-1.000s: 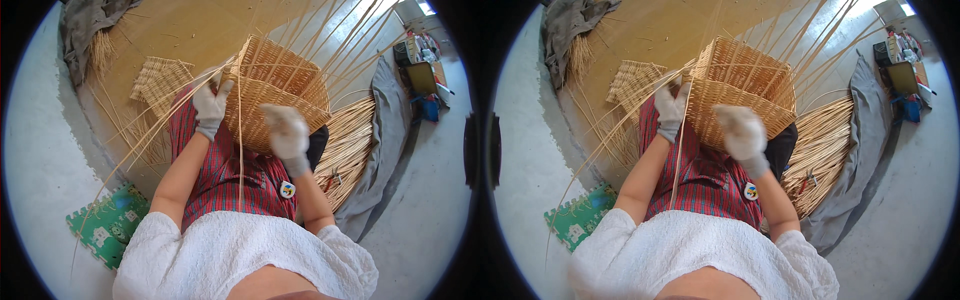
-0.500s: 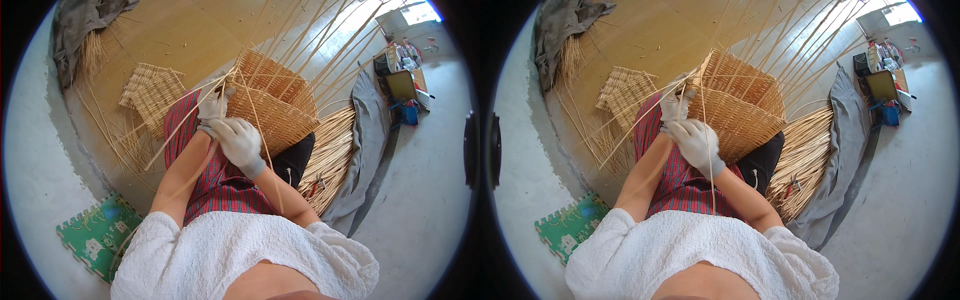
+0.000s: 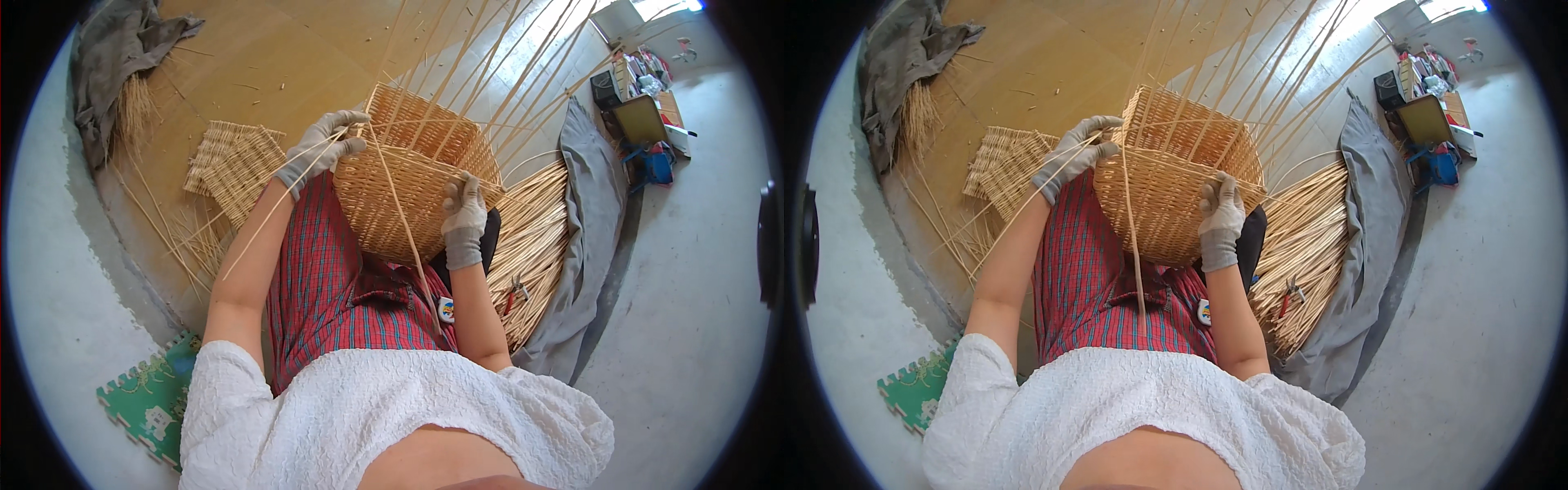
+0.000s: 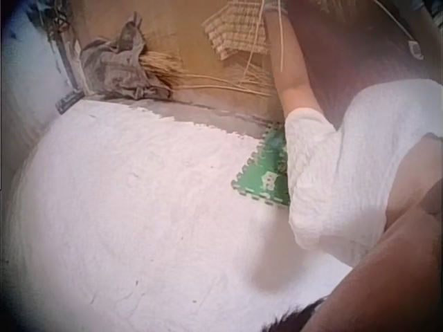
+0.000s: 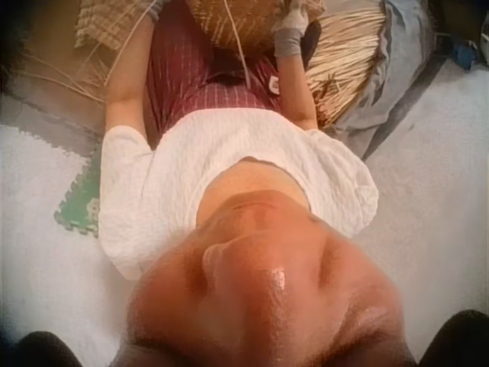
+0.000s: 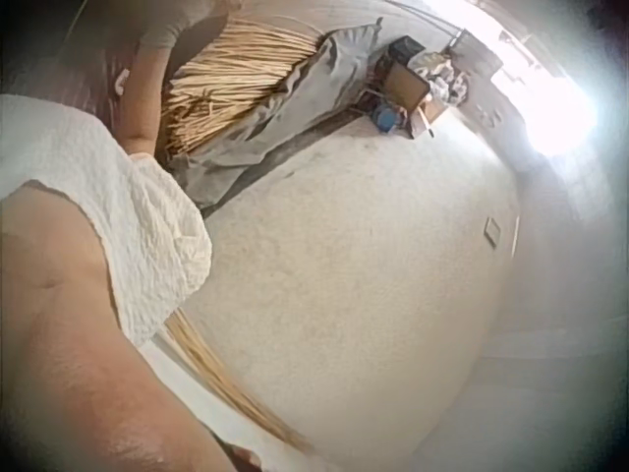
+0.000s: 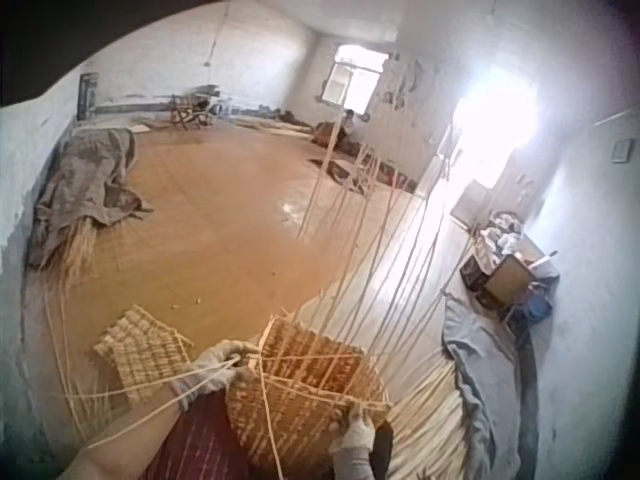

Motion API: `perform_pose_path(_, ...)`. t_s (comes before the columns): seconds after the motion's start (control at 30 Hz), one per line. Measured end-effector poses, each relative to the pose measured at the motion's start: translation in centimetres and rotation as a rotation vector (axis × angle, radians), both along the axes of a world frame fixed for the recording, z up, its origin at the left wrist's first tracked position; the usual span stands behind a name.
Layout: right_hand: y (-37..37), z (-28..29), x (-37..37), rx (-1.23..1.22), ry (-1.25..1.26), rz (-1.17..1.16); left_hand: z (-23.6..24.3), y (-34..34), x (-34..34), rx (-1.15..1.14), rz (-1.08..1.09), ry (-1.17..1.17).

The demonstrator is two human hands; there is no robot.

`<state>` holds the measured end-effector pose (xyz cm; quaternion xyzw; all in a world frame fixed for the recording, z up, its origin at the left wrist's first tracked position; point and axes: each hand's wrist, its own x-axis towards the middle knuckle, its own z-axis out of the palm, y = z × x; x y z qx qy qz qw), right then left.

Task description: The person sits on the floor and weaves a rectangular basket using thin wooden strips. They measure the basket with a tape measure, weave the strips by hand, and trim excess material with pliers. The person also sprays the basket with water from a spray bottle.

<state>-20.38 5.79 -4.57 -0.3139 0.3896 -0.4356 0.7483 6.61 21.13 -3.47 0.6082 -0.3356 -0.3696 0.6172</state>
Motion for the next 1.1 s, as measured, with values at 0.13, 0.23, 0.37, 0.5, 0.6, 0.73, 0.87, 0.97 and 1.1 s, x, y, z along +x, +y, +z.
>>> perform_pose_path(0.13,2.4,5.6,4.9,-0.453,0.359,0.098,1.2,0.2,-0.1,0.141,-0.001,-0.002)
perform_pose_path(0.23,-2.0,7.4,9.9,-1.015,0.406,0.200,-1.2,-1.0,-1.2,0.092,0.157,-0.018)
perform_pose_path(0.37,-1.4,12.8,17.8,-1.780,0.899,0.063,-2.9,-1.7,-2.2,0.040,0.313,-0.173)
perform_pose_path(0.5,-2.4,11.5,16.8,-1.123,0.048,0.276,-3.5,-2.4,-2.5,-0.012,0.313,0.064)
perform_pose_path(0.6,-0.4,5.6,8.7,-0.907,-0.335,0.096,-1.7,-2.2,-3.6,-0.018,0.360,-0.064)
perform_pose_path(0.73,0.7,3.3,1.7,-0.615,0.357,0.176,-3.2,-1.4,-7.3,-0.188,0.773,0.059)
perform_pose_path(0.87,-2.1,8.5,2.7,-0.556,0.618,0.416,0.8,-1.3,-10.1,-0.126,0.306,-1.019)
perform_pose_path(0.97,-5.0,9.1,7.0,-1.418,0.960,0.252,0.5,-3.5,-12.2,0.190,0.194,-1.143)
perform_pose_path(1.1,-5.3,10.9,9.3,-1.265,0.438,0.217,-0.8,-4.5,-12.0,0.235,0.150,-1.019)
